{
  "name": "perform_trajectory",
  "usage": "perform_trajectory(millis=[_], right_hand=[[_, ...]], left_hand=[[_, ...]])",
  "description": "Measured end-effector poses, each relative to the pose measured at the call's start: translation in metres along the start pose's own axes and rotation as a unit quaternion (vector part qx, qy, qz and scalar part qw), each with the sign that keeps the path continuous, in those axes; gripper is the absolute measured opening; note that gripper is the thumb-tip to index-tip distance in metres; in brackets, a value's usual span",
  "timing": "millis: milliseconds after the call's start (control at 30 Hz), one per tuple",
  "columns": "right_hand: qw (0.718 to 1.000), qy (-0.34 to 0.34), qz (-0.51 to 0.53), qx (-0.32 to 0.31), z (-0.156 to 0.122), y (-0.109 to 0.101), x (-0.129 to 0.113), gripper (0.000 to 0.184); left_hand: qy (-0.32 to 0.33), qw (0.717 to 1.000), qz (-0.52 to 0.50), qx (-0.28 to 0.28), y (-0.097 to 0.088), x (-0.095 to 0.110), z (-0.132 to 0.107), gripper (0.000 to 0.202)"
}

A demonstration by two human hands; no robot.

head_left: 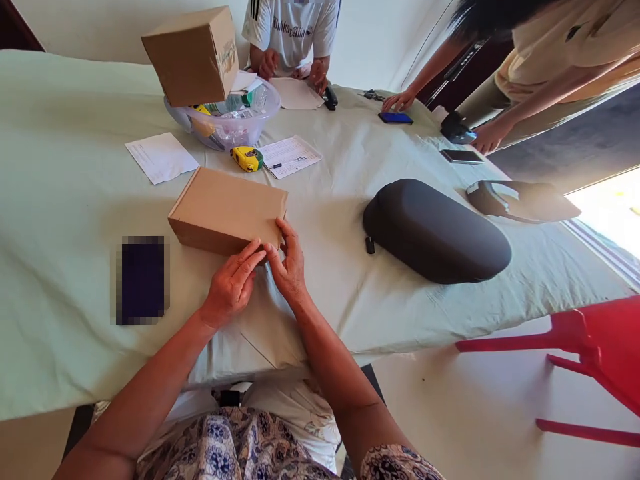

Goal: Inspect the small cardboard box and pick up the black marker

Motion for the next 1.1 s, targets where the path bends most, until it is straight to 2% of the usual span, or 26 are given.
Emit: perform_trajectory(millis=[100,200,300,333,400,467,533,600,667,833,1000,1100], right_hand=[[0.999,-0.017,-0.023,-0.017,0.003,-0.002,-0.003,0.052],[0.999,-0.032,-0.021,-0.026,0.006,-0.006,-0.006,0.045],[0.999,-0.033,-0.022,-0.018,0.008,-0.010,-0.006,0.043],[0.999,-0.031,-0.021,-0.012,0.008,-0.011,-0.006,0.043],[0.999,-0.029,-0.020,0.001,0.007,-0.012,-0.005,0.043],[0.999,-0.027,-0.020,0.018,0.005,-0.013,-0.005,0.042],[0.998,-0.033,-0.037,0.035,0.003,-0.014,-0.007,0.042],[0.994,-0.043,-0.080,0.058,0.000,-0.016,-0.009,0.047],[0.986,-0.045,-0.138,0.086,-0.003,-0.019,-0.011,0.060],[0.966,-0.014,-0.225,0.130,-0.006,-0.021,-0.011,0.085],[0.965,0.016,-0.222,0.139,-0.006,-0.019,-0.011,0.088],[0.970,0.018,-0.201,0.136,-0.005,-0.021,-0.010,0.079]], left_hand=[[0.013,1.000,0.019,0.021,-0.008,0.004,-0.001,0.048],[0.004,0.988,0.091,0.122,-0.039,0.001,-0.009,0.044],[-0.062,0.948,0.177,0.257,-0.079,-0.015,-0.026,0.046],[-0.097,0.934,0.191,0.286,-0.089,-0.025,-0.032,0.049],[-0.179,0.918,0.179,0.304,-0.100,-0.049,-0.041,0.061],[-0.248,0.918,0.125,0.284,-0.096,-0.072,-0.045,0.074],[-0.280,0.924,0.070,0.250,-0.084,-0.084,-0.045,0.084],[-0.284,0.931,0.048,0.222,-0.071,-0.082,-0.041,0.089],[-0.283,0.936,0.052,0.204,-0.061,-0.074,-0.036,0.090],[-0.282,0.939,0.048,0.189,-0.047,-0.061,-0.028,0.095],[-0.298,0.928,0.046,0.220,-0.047,-0.064,-0.029,0.098],[-0.297,0.925,0.032,0.236,-0.049,-0.065,-0.030,0.091]])
Point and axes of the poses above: each hand's wrist, its own z-axis towards the middle knuckle, its own y-axis out of the palm, x = y × z, the point moved 10 cm from there along z, towards the middle knuckle, and after that the axes turned 6 degrees about -x, right-handed, at the moved point
